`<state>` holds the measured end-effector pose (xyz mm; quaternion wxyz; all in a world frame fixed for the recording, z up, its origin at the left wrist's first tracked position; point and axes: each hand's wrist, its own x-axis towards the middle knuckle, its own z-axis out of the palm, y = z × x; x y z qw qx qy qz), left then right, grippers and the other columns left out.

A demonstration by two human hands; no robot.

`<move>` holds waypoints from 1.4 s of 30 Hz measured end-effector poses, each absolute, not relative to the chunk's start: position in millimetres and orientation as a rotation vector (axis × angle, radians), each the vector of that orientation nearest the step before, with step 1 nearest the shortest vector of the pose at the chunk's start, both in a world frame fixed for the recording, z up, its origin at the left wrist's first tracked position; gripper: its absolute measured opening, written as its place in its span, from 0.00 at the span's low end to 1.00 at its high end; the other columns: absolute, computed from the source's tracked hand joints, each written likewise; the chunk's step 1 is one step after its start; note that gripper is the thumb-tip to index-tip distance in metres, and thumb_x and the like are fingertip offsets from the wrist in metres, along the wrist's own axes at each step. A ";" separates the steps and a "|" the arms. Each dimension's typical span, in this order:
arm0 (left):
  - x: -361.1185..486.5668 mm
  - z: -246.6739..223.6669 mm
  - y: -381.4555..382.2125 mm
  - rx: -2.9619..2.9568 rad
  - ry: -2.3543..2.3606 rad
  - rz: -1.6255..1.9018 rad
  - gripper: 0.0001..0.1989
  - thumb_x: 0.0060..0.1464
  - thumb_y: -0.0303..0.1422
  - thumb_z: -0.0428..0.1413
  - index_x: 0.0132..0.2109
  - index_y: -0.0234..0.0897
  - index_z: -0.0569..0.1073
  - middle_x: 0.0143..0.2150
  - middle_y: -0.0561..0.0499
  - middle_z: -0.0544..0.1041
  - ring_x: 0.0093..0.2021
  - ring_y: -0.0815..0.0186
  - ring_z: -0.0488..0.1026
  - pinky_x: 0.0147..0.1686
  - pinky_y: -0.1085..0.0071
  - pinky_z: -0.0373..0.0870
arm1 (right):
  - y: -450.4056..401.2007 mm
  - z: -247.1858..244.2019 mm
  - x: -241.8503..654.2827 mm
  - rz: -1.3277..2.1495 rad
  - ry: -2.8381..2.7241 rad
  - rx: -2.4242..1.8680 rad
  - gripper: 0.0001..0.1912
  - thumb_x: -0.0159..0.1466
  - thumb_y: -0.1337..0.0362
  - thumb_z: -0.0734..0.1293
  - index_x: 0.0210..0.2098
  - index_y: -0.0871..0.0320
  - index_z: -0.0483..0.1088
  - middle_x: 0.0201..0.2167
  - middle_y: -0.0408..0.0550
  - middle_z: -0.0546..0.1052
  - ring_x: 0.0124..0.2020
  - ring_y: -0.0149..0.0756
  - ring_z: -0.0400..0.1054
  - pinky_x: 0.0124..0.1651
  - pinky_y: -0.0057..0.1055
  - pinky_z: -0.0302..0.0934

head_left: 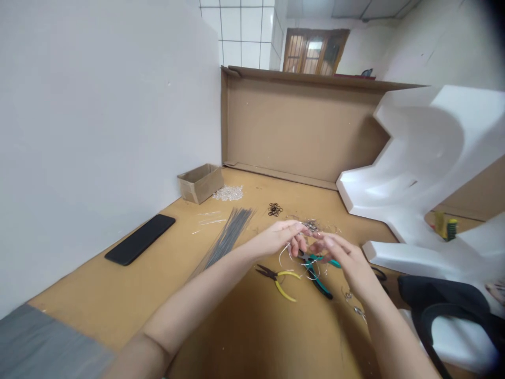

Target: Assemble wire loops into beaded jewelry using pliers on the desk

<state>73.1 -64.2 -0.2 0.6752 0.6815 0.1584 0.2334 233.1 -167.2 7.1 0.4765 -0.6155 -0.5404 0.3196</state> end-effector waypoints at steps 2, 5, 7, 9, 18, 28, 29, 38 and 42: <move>75.2 -2.6 -67.2 1.600 0.371 0.532 0.21 0.58 0.45 0.44 0.40 0.30 0.70 0.29 0.49 0.72 0.25 0.73 0.67 0.28 0.75 0.64 | -169.2 9.2 230.7 0.781 -1.301 -1.512 0.23 0.54 0.50 0.65 0.42 0.60 0.71 0.30 0.50 0.77 0.34 0.39 0.71 0.37 0.35 0.65; 75.0 -3.3 -69.4 1.744 0.446 0.560 0.16 0.55 0.42 0.50 0.41 0.32 0.71 0.33 0.49 0.73 0.32 0.71 0.68 0.34 0.74 0.64 | -169.7 7.7 233.8 0.721 -1.286 -1.555 0.22 0.54 0.51 0.65 0.39 0.62 0.72 0.24 0.48 0.76 0.28 0.37 0.70 0.33 0.34 0.64; 73.0 -0.6 -69.7 1.799 0.523 0.603 0.15 0.52 0.38 0.55 0.43 0.33 0.71 0.37 0.49 0.73 0.36 0.69 0.69 0.37 0.73 0.64 | -170.6 7.0 238.6 0.632 -1.293 -1.597 0.21 0.55 0.52 0.64 0.38 0.63 0.73 0.22 0.48 0.76 0.26 0.36 0.69 0.31 0.33 0.62; 70.6 3.7 -69.9 1.824 0.582 0.636 0.15 0.49 0.37 0.57 0.44 0.33 0.71 0.38 0.48 0.73 0.37 0.69 0.68 0.39 0.73 0.63 | -172.5 7.4 242.9 0.553 -1.312 -1.616 0.20 0.55 0.53 0.64 0.39 0.63 0.73 0.23 0.48 0.77 0.26 0.36 0.70 0.31 0.32 0.62; 68.3 8.5 -77.9 1.807 0.538 0.638 0.13 0.50 0.35 0.57 0.42 0.33 0.70 0.30 0.53 0.71 0.30 0.71 0.68 0.33 0.74 0.64 | -177.3 9.4 241.9 0.441 -1.457 -1.611 0.13 0.58 0.57 0.63 0.37 0.58 0.73 0.28 0.47 0.77 0.27 0.34 0.69 0.32 0.32 0.62; 75.1 4.4 -79.1 1.660 0.635 0.944 0.09 0.51 0.34 0.54 0.38 0.33 0.68 0.21 0.56 0.71 0.23 0.71 0.71 0.28 0.75 0.66 | -178.5 13.0 256.5 1.014 -1.288 -1.318 0.21 0.61 0.50 0.60 0.46 0.56 0.71 0.35 0.51 0.78 0.38 0.39 0.70 0.43 0.38 0.62; 75.8 3.7 -79.1 1.648 0.649 0.963 0.10 0.51 0.34 0.54 0.39 0.33 0.68 0.21 0.56 0.71 0.22 0.70 0.72 0.28 0.74 0.67 | -177.3 9.8 258.0 1.068 -1.300 -1.269 0.21 0.62 0.50 0.60 0.45 0.56 0.71 0.36 0.51 0.78 0.38 0.39 0.70 0.44 0.38 0.62; 83.3 5.4 -79.5 1.508 0.641 1.059 0.12 0.51 0.37 0.54 0.41 0.36 0.65 0.33 0.54 0.70 0.27 0.70 0.75 0.29 0.74 0.71 | -171.1 15.3 254.5 1.195 -1.291 -0.998 0.16 0.59 0.55 0.65 0.43 0.56 0.71 0.38 0.51 0.76 0.42 0.39 0.67 0.49 0.39 0.56; 91.6 13.9 -83.2 1.526 0.561 1.023 0.12 0.51 0.33 0.53 0.43 0.37 0.64 0.40 0.50 0.71 0.33 0.68 0.76 0.33 0.73 0.71 | -162.8 26.5 259.3 1.140 -1.286 -0.992 0.13 0.55 0.57 0.69 0.36 0.57 0.69 0.25 0.42 0.71 0.27 0.31 0.65 0.34 0.30 0.58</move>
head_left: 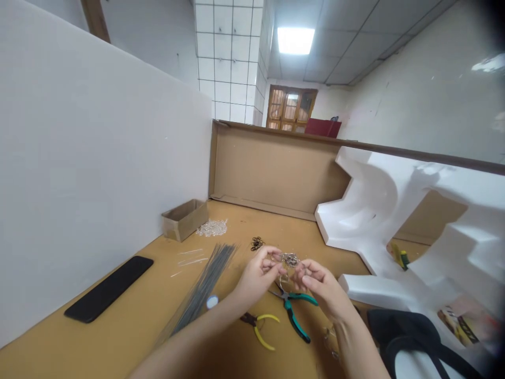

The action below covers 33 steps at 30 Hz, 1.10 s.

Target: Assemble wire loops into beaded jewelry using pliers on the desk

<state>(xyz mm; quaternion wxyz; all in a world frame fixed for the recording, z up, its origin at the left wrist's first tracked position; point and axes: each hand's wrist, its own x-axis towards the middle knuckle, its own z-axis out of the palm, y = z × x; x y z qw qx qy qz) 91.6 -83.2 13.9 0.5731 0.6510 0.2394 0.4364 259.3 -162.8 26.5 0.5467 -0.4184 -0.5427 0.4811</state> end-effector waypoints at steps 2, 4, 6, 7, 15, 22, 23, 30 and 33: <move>93.8 21.4 -83.6 1.591 0.539 1.000 0.12 0.51 0.30 0.54 0.44 0.37 0.64 0.44 0.48 0.71 0.34 0.68 0.76 0.36 0.72 0.71 | -161.3 30.9 263.4 1.062 -1.315 -1.064 0.12 0.55 0.58 0.70 0.35 0.56 0.67 0.22 0.38 0.68 0.24 0.28 0.63 0.31 0.27 0.56; 95.0 29.1 -82.3 1.669 0.479 0.995 0.12 0.50 0.29 0.54 0.44 0.36 0.66 0.46 0.47 0.69 0.36 0.68 0.75 0.39 0.70 0.70 | -162.7 34.6 266.4 0.904 -1.394 -1.187 0.12 0.54 0.59 0.70 0.34 0.56 0.67 0.24 0.39 0.68 0.26 0.29 0.63 0.32 0.28 0.57; 96.3 35.3 -79.7 1.733 0.390 1.007 0.12 0.50 0.27 0.54 0.44 0.36 0.67 0.47 0.46 0.67 0.39 0.66 0.74 0.43 0.67 0.69 | -165.9 37.6 267.2 0.679 -1.483 -1.319 0.11 0.54 0.59 0.70 0.32 0.56 0.66 0.26 0.40 0.69 0.30 0.32 0.65 0.35 0.29 0.58; 97.2 37.4 -78.3 1.756 0.346 1.015 0.12 0.50 0.26 0.53 0.44 0.35 0.67 0.48 0.45 0.67 0.42 0.65 0.73 0.45 0.66 0.68 | -167.6 38.7 266.8 0.555 -1.519 -1.376 0.10 0.55 0.59 0.69 0.31 0.56 0.66 0.27 0.41 0.70 0.31 0.33 0.65 0.37 0.30 0.58; 106.4 20.6 -76.8 1.751 0.264 0.776 0.37 0.46 0.31 0.61 0.61 0.40 0.53 0.61 0.42 0.60 0.61 0.57 0.58 0.59 0.58 0.55 | -171.2 43.9 261.2 -0.261 -1.820 -1.438 0.02 0.60 0.65 0.64 0.34 0.55 0.65 0.29 0.45 0.71 0.33 0.37 0.65 0.37 0.35 0.60; 116.7 9.4 -82.1 1.637 0.261 0.964 0.30 0.48 0.28 0.58 0.58 0.38 0.57 0.58 0.43 0.63 0.59 0.59 0.60 0.59 0.60 0.57 | -160.3 24.0 246.9 -0.432 -1.931 -1.369 0.23 0.59 0.74 0.59 0.54 0.54 0.60 0.57 0.53 0.61 0.59 0.47 0.52 0.55 0.50 0.54; 118.3 9.3 -84.3 1.648 0.250 1.011 0.28 0.49 0.26 0.57 0.57 0.38 0.58 0.58 0.43 0.63 0.59 0.59 0.61 0.59 0.60 0.58 | -157.7 18.3 243.9 -0.462 -1.892 -1.339 0.28 0.59 0.75 0.58 0.58 0.54 0.55 0.59 0.54 0.58 0.61 0.48 0.49 0.56 0.52 0.52; 121.1 11.1 -91.5 1.781 0.147 1.259 0.32 0.45 0.20 0.54 0.58 0.41 0.56 0.57 0.44 0.60 0.59 0.58 0.59 0.59 0.58 0.59 | -160.2 6.2 238.4 -0.389 -1.715 -1.136 0.41 0.57 0.69 0.60 0.65 0.53 0.35 0.67 0.51 0.41 0.65 0.56 0.38 0.59 0.61 0.43; 115.4 15.6 -87.0 1.811 0.124 1.273 0.33 0.47 0.21 0.54 0.59 0.42 0.54 0.58 0.45 0.59 0.59 0.57 0.59 0.59 0.57 0.59 | -168.2 14.0 240.9 -0.138 -1.584 -1.164 0.36 0.63 0.62 0.55 0.66 0.55 0.33 0.67 0.50 0.39 0.66 0.52 0.36 0.61 0.56 0.41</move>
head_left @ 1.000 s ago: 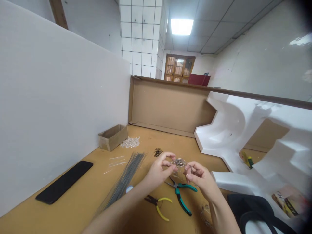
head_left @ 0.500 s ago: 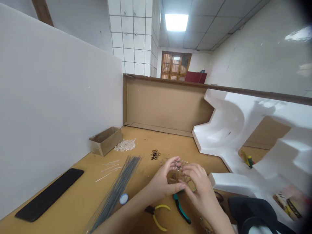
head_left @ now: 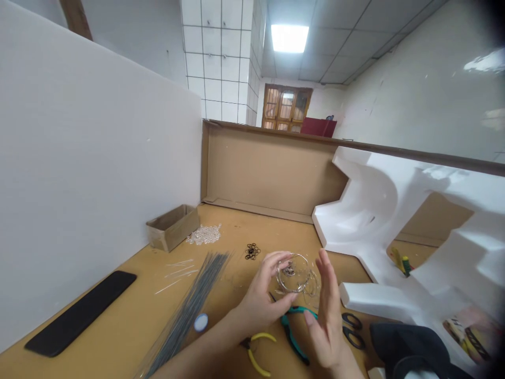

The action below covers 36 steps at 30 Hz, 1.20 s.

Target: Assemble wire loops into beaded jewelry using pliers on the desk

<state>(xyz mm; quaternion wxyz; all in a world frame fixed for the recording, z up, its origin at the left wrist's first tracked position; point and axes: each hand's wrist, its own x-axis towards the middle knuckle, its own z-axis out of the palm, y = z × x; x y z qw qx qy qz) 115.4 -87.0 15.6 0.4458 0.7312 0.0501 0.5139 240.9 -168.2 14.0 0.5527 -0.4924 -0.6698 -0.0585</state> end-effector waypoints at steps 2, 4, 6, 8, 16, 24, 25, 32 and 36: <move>111.7 17.3 -85.4 1.862 0.118 1.261 0.34 0.48 0.22 0.54 0.60 0.42 0.53 0.59 0.44 0.58 0.60 0.56 0.57 0.59 0.56 0.58 | -170.4 17.9 241.1 -0.059 -1.509 -1.190 0.35 0.64 0.55 0.53 0.66 0.53 0.32 0.67 0.48 0.38 0.66 0.50 0.34 0.63 0.54 0.39; 109.9 16.6 -85.9 1.928 0.117 1.252 0.35 0.47 0.22 0.55 0.61 0.43 0.52 0.59 0.43 0.57 0.61 0.55 0.56 0.59 0.56 0.58 | -169.7 19.0 239.5 -0.045 -1.495 -1.219 0.39 0.63 0.48 0.54 0.66 0.53 0.31 0.68 0.47 0.36 0.66 0.51 0.32 0.63 0.55 0.36; 111.0 13.2 -88.4 1.975 0.102 1.256 0.37 0.47 0.22 0.56 0.61 0.44 0.51 0.60 0.43 0.57 0.61 0.54 0.56 0.59 0.55 0.58 | -167.3 17.5 236.0 -0.033 -1.488 -1.248 0.44 0.60 0.45 0.57 0.66 0.55 0.30 0.68 0.49 0.34 0.66 0.53 0.31 0.63 0.56 0.35; 114.6 8.0 -91.7 1.984 0.077 1.267 0.37 0.47 0.23 0.57 0.61 0.44 0.51 0.60 0.42 0.57 0.61 0.54 0.55 0.58 0.55 0.59 | -164.6 14.4 230.7 -0.013 -1.452 -1.244 0.47 0.59 0.46 0.60 0.66 0.56 0.30 0.67 0.51 0.35 0.66 0.54 0.32 0.62 0.56 0.36; 122.8 -8.9 -98.3 2.019 0.051 1.232 0.41 0.49 0.22 0.53 0.64 0.42 0.41 0.63 0.40 0.54 0.63 0.53 0.54 0.59 0.53 0.56 | -161.1 10.1 214.5 0.229 -1.218 -1.170 0.45 0.57 0.68 0.65 0.64 0.50 0.33 0.61 0.56 0.55 0.62 0.45 0.51 0.60 0.50 0.49; 113.7 6.3 -95.3 2.076 0.186 1.106 0.37 0.53 0.22 0.48 0.65 0.43 0.41 0.66 0.44 0.49 0.64 0.56 0.50 0.62 0.54 0.52 | -162.1 14.4 239.8 -0.060 -1.316 -1.274 0.42 0.55 0.70 0.66 0.64 0.49 0.42 0.57 0.54 0.61 0.57 0.45 0.58 0.58 0.51 0.53; 111.6 8.9 -94.3 2.049 0.188 1.105 0.35 0.54 0.23 0.47 0.65 0.43 0.43 0.66 0.45 0.49 0.64 0.57 0.50 0.62 0.55 0.52 | -162.6 13.8 242.7 -0.072 -1.347 -1.303 0.42 0.55 0.70 0.66 0.64 0.49 0.42 0.57 0.53 0.61 0.56 0.45 0.58 0.57 0.51 0.53; 100.4 19.2 -99.2 1.921 0.159 0.907 0.28 0.62 0.36 0.42 0.66 0.41 0.42 0.68 0.45 0.45 0.65 0.56 0.47 0.63 0.55 0.47 | -159.9 8.6 238.5 0.159 -1.335 -1.238 0.41 0.57 0.69 0.65 0.63 0.48 0.40 0.56 0.53 0.61 0.55 0.43 0.60 0.57 0.47 0.55; 106.0 12.8 -105.5 2.030 0.127 0.975 0.35 0.60 0.44 0.42 0.67 0.38 0.36 0.69 0.45 0.38 0.67 0.53 0.39 0.64 0.52 0.41 | -156.2 8.3 228.8 0.406 -1.227 -1.017 0.43 0.59 0.66 0.65 0.64 0.47 0.35 0.57 0.54 0.59 0.58 0.42 0.57 0.58 0.47 0.53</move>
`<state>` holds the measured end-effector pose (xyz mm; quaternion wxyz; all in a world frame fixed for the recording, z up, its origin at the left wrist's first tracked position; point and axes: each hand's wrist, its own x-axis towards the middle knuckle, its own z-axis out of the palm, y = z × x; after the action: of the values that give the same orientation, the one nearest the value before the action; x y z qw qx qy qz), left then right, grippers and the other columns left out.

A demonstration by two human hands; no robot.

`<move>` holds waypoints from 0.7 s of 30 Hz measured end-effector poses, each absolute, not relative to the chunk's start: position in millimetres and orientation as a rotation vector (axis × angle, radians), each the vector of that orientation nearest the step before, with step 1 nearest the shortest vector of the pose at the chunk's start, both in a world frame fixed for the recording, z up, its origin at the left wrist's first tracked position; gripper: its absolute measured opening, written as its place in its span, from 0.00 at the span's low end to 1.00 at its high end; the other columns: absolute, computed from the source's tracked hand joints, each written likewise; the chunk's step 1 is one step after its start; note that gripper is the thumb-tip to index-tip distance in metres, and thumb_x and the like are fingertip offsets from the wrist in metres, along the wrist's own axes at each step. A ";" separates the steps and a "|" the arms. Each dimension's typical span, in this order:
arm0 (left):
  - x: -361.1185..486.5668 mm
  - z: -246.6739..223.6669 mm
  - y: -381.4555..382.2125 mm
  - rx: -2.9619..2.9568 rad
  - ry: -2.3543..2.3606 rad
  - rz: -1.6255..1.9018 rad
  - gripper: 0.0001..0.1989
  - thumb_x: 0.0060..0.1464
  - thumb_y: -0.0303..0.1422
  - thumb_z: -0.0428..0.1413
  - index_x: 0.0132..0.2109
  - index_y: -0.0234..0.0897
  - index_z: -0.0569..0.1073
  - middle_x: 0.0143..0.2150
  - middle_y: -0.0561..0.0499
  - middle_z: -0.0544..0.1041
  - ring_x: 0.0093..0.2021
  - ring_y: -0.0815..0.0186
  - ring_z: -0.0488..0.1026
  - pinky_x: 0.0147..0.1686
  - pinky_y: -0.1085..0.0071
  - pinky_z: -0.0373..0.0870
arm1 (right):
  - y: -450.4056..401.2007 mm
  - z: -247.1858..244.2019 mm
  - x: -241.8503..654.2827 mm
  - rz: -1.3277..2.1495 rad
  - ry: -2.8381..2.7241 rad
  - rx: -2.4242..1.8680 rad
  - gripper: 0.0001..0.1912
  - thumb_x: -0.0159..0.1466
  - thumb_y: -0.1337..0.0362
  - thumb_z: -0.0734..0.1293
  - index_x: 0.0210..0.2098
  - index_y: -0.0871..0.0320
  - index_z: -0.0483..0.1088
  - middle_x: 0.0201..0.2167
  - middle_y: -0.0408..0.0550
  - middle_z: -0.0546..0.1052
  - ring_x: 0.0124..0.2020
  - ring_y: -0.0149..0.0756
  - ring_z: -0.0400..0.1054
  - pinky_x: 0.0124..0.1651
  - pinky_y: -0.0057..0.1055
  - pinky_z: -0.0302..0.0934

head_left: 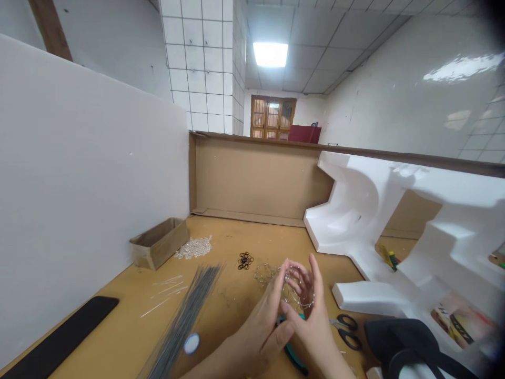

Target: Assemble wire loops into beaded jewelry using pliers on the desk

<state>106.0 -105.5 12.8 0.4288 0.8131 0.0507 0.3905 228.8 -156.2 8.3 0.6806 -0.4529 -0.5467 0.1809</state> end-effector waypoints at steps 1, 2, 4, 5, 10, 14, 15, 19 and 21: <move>107.3 11.2 -105.9 2.050 0.128 1.001 0.36 0.59 0.45 0.42 0.67 0.38 0.35 0.69 0.45 0.37 0.67 0.52 0.38 0.63 0.52 0.41 | -155.9 8.6 227.6 0.468 -1.212 -0.964 0.43 0.58 0.64 0.66 0.64 0.46 0.35 0.58 0.54 0.59 0.58 0.42 0.56 0.59 0.46 0.53; 108.1 10.0 -105.7 2.066 0.136 1.019 0.36 0.59 0.45 0.42 0.67 0.38 0.34 0.69 0.44 0.36 0.67 0.52 0.38 0.63 0.52 0.41 | -156.0 9.1 227.1 0.531 -1.198 -0.920 0.44 0.57 0.62 0.68 0.64 0.46 0.36 0.58 0.53 0.58 0.59 0.43 0.56 0.59 0.46 0.53; 108.5 8.9 -104.5 2.092 0.159 1.034 0.36 0.59 0.45 0.42 0.67 0.38 0.34 0.69 0.44 0.36 0.67 0.51 0.38 0.63 0.51 0.42 | -156.7 11.1 227.5 0.657 -1.144 -0.868 0.45 0.54 0.57 0.70 0.63 0.46 0.41 0.58 0.53 0.59 0.59 0.44 0.55 0.58 0.46 0.54; 108.3 8.8 -103.6 2.113 0.163 1.022 0.36 0.59 0.44 0.43 0.67 0.38 0.34 0.69 0.44 0.36 0.67 0.51 0.37 0.63 0.51 0.41 | -157.2 12.6 228.2 0.711 -1.091 -0.859 0.44 0.52 0.55 0.71 0.62 0.47 0.45 0.57 0.53 0.61 0.59 0.45 0.56 0.57 0.45 0.55; 108.1 7.6 -97.0 2.242 0.162 1.006 0.41 0.55 0.37 0.51 0.66 0.42 0.34 0.68 0.44 0.39 0.67 0.51 0.38 0.62 0.49 0.42 | -156.4 24.5 235.2 1.016 -0.742 -0.760 0.25 0.57 0.49 0.64 0.50 0.54 0.63 0.47 0.55 0.72 0.49 0.47 0.67 0.51 0.47 0.60; 105.7 9.6 -87.7 2.158 0.408 1.079 0.36 0.55 0.33 0.52 0.66 0.44 0.41 0.67 0.45 0.46 0.66 0.55 0.45 0.62 0.52 0.47 | -154.8 31.0 242.7 1.315 -0.573 -0.649 0.27 0.60 0.42 0.55 0.45 0.56 0.67 0.43 0.56 0.75 0.49 0.47 0.68 0.47 0.48 0.61; 104.2 11.3 -85.1 2.144 0.433 1.094 0.36 0.55 0.33 0.52 0.65 0.45 0.43 0.67 0.45 0.47 0.65 0.55 0.46 0.62 0.53 0.48 | -154.8 31.6 243.9 1.350 -0.546 -0.644 0.28 0.60 0.41 0.54 0.45 0.56 0.67 0.43 0.56 0.75 0.50 0.46 0.67 0.46 0.48 0.62; 97.8 19.4 -77.7 2.167 0.438 1.098 0.29 0.56 0.32 0.50 0.63 0.45 0.52 0.65 0.46 0.52 0.63 0.57 0.52 0.61 0.56 0.52 | -154.8 31.4 243.3 1.428 -0.490 -0.614 0.27 0.60 0.42 0.54 0.43 0.56 0.68 0.44 0.55 0.75 0.49 0.44 0.68 0.46 0.44 0.62; 96.7 21.2 -76.1 2.233 0.394 1.091 0.26 0.57 0.30 0.49 0.62 0.46 0.55 0.64 0.48 0.55 0.63 0.59 0.54 0.60 0.57 0.53 | -154.2 30.5 240.6 1.459 -0.472 -0.596 0.26 0.61 0.44 0.55 0.43 0.56 0.68 0.44 0.54 0.75 0.47 0.42 0.69 0.47 0.42 0.62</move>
<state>96.7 -76.1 21.2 0.3077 0.8443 0.1488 0.4127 240.6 -154.2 30.5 0.6803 -0.2656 -0.2105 0.6499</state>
